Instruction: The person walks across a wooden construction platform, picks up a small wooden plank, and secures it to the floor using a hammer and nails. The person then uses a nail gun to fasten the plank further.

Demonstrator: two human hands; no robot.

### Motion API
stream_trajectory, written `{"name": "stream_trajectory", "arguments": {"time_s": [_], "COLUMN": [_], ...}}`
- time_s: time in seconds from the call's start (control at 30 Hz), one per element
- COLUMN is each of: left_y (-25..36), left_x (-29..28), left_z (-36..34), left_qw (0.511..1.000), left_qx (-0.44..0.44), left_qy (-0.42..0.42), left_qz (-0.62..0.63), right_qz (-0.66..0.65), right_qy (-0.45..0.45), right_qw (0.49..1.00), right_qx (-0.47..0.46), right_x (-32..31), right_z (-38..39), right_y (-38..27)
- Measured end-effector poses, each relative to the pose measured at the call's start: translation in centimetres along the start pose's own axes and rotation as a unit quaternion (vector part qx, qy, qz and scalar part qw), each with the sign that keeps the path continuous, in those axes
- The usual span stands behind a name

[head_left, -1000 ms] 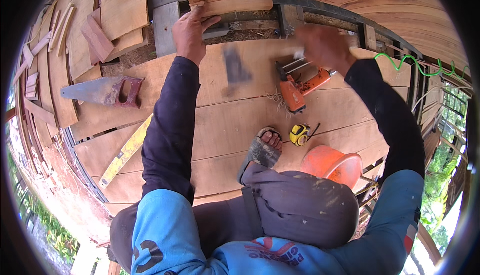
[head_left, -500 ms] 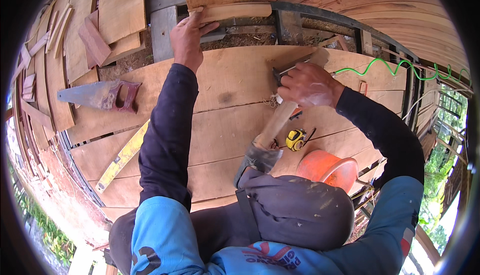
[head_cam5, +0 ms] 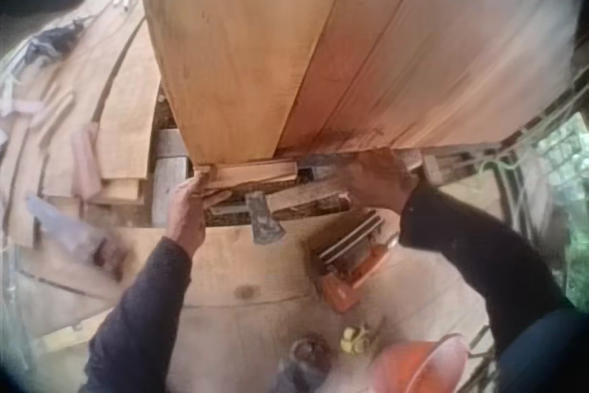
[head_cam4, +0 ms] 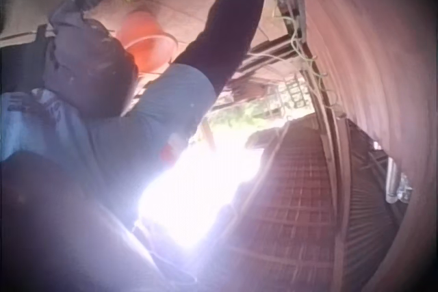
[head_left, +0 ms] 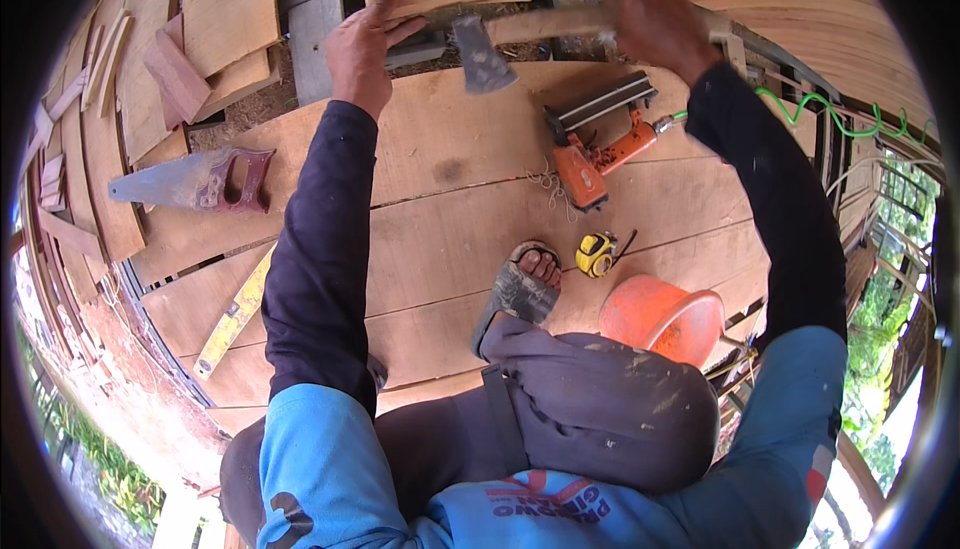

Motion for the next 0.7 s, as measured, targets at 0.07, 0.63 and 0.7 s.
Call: {"name": "stream_trajectory", "arguments": {"time_s": [0.07,0.63,0.7], "left_y": [-0.9,-0.3,-1.0], "left_x": [0.0,-0.2,-0.2], "left_z": [0.0,0.4,0.5], "left_qw": [1.0,0.999,1.0], "left_qx": [-0.021,-0.022,-0.022], "left_qy": [0.014,0.022,0.01], "left_qz": [0.003,-0.014,0.0], "right_qz": [-0.043,0.077,0.006], "right_qy": [-0.013,0.054,0.041], "right_qw": [0.996,0.94,0.998], "right_qx": [0.079,-0.329,-0.054], "right_x": [0.0,4.0,1.1], "right_z": [0.2,1.7,-0.3], "right_y": [0.5,-6.0,0.7]}}
Point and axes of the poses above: each hand's wrist, its own z-axis away from the middle knuckle, its own x-axis out of the palm, y = z × x, the point moved 3 cm from there along -z, towards the middle knuckle, and after that the axes turned 1 degree about -z, right-handed, at the moved point
